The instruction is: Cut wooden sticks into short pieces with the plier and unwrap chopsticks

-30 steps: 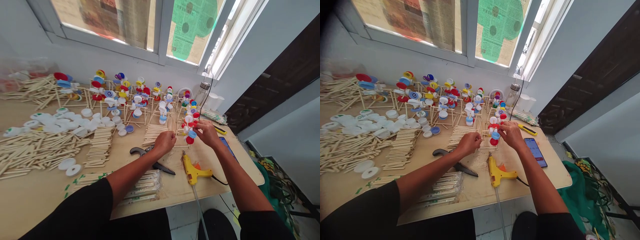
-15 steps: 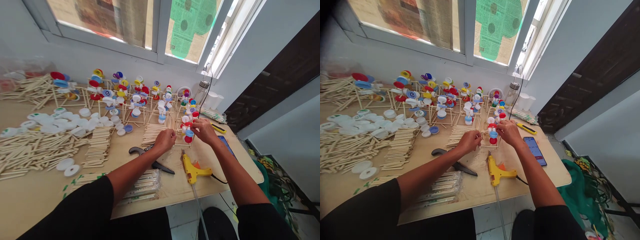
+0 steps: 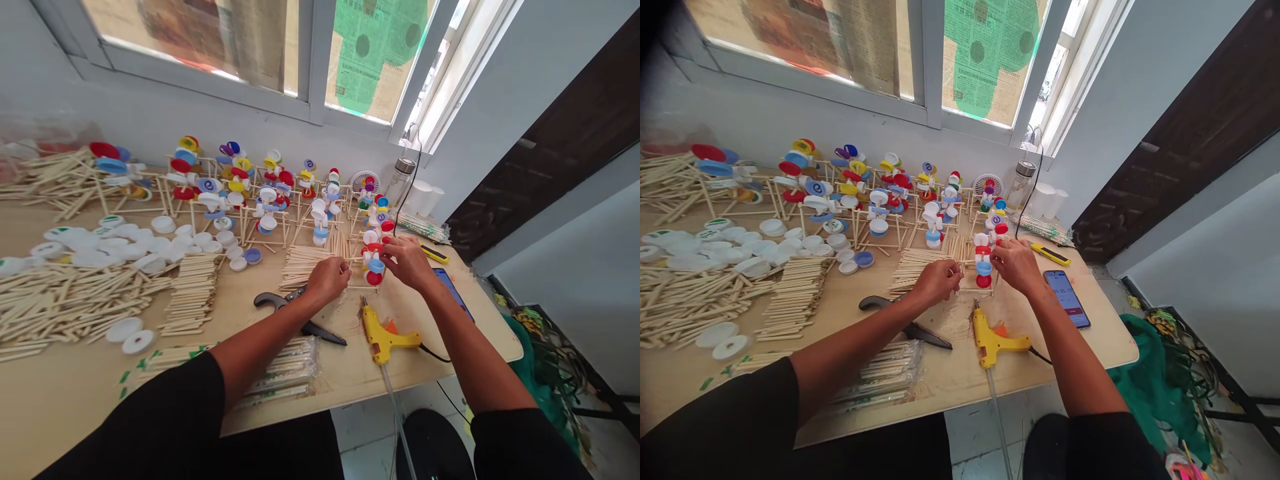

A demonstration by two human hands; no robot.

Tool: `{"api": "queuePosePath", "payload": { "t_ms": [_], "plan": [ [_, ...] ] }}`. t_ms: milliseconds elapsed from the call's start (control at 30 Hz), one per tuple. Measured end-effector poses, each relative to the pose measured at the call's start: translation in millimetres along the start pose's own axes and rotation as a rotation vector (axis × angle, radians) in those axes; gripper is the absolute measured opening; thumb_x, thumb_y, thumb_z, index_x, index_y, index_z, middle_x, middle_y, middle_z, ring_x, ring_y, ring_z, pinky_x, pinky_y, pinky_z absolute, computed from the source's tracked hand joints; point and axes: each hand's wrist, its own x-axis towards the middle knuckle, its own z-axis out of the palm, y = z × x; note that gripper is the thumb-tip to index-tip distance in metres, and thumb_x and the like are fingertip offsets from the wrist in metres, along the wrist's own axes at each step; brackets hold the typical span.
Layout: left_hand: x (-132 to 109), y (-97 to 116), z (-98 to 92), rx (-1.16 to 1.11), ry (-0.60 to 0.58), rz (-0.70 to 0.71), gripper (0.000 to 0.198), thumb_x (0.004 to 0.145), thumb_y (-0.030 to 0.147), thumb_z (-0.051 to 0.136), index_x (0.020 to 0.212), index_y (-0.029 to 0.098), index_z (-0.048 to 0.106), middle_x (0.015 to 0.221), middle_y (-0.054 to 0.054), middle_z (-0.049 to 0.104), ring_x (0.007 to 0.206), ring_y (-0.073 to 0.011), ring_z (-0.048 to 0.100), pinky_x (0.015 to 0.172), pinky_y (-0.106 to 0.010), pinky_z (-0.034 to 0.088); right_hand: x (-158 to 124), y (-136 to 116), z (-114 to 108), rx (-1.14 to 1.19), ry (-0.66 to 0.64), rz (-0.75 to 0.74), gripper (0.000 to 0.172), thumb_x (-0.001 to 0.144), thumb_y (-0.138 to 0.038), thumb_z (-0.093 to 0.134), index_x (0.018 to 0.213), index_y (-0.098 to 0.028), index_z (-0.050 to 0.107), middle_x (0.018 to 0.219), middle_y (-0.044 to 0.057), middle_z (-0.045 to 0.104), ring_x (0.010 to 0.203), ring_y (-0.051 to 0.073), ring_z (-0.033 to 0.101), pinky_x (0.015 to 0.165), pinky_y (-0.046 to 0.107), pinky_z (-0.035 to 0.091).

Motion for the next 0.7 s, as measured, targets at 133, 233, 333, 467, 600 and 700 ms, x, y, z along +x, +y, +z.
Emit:
{"api": "queuePosePath", "payload": {
  "t_ms": [133, 233, 333, 467, 600, 700],
  "plan": [
    [-2, 0, 1.2, 0.008, 0.008, 0.006, 0.011, 0.085, 0.022, 0.058, 0.081, 0.017, 0.067, 0.069, -0.001, 0.072, 0.059, -0.0129, 0.065, 0.061, -0.024, 0.047, -3, 0, 1, 0.003, -0.01, 0.007, 0.01, 0.084, -0.016, 0.062, 0.078, -0.021, 0.069, 0.091, 0.006, 0.07, 0.086, 0.022, 0.06, 0.075, 0.033, 0.032],
    [-3, 0, 1.2, 0.015, 0.014, 0.01, 0.01, 0.085, 0.021, 0.057, 0.08, 0.018, 0.066, 0.068, -0.001, 0.072, 0.057, -0.0124, 0.064, 0.06, -0.024, 0.046, -3, -1, 2, 0.007, -0.014, 0.012, 0.012, 0.084, -0.014, 0.062, 0.077, -0.021, 0.068, 0.091, 0.007, 0.07, 0.088, 0.022, 0.061, 0.075, 0.033, 0.032],
    [-6, 0, 1.0, 0.023, 0.023, 0.02, 0.011, 0.085, 0.021, 0.056, 0.078, 0.018, 0.065, 0.065, 0.0, 0.07, 0.055, -0.0127, 0.063, 0.06, -0.024, 0.045, -3, -2, 3, 0.01, -0.014, 0.017, 0.013, 0.083, -0.012, 0.061, 0.076, -0.021, 0.068, 0.09, 0.007, 0.07, 0.088, 0.022, 0.061, 0.075, 0.033, 0.032],
    [-9, 1, 0.4, 0.038, 0.055, 0.032, 0.01, 0.084, 0.022, 0.056, 0.079, 0.02, 0.064, 0.065, 0.0, 0.07, 0.058, -0.0145, 0.065, 0.06, -0.023, 0.043, -3, -3, 2, 0.009, -0.013, 0.02, 0.013, 0.083, -0.012, 0.061, 0.077, -0.021, 0.068, 0.089, 0.006, 0.07, 0.087, 0.022, 0.061, 0.074, 0.033, 0.031],
    [-11, 4, -2.1, 0.048, 0.12, 0.051, 0.021, 0.085, 0.025, 0.058, 0.105, 0.018, 0.06, 0.076, -0.003, 0.072, 0.07, -0.0186, 0.067, 0.062, -0.026, 0.042, -4, -3, 1, -0.002, -0.012, 0.022, 0.012, 0.084, -0.014, 0.062, 0.077, -0.021, 0.068, 0.086, 0.005, 0.07, 0.084, 0.022, 0.059, 0.075, 0.033, 0.03],
    [-12, 8, -4.0, 0.048, 0.145, 0.089, 0.03, 0.086, 0.024, 0.059, 0.115, 0.02, 0.055, 0.083, -0.003, 0.073, 0.079, -0.0195, 0.067, 0.066, -0.026, 0.042, -3, -4, -1, -0.016, -0.011, 0.02, 0.011, 0.084, -0.016, 0.062, 0.077, -0.021, 0.068, 0.084, 0.005, 0.069, 0.082, 0.021, 0.058, 0.075, 0.033, 0.03]
  ]
}}
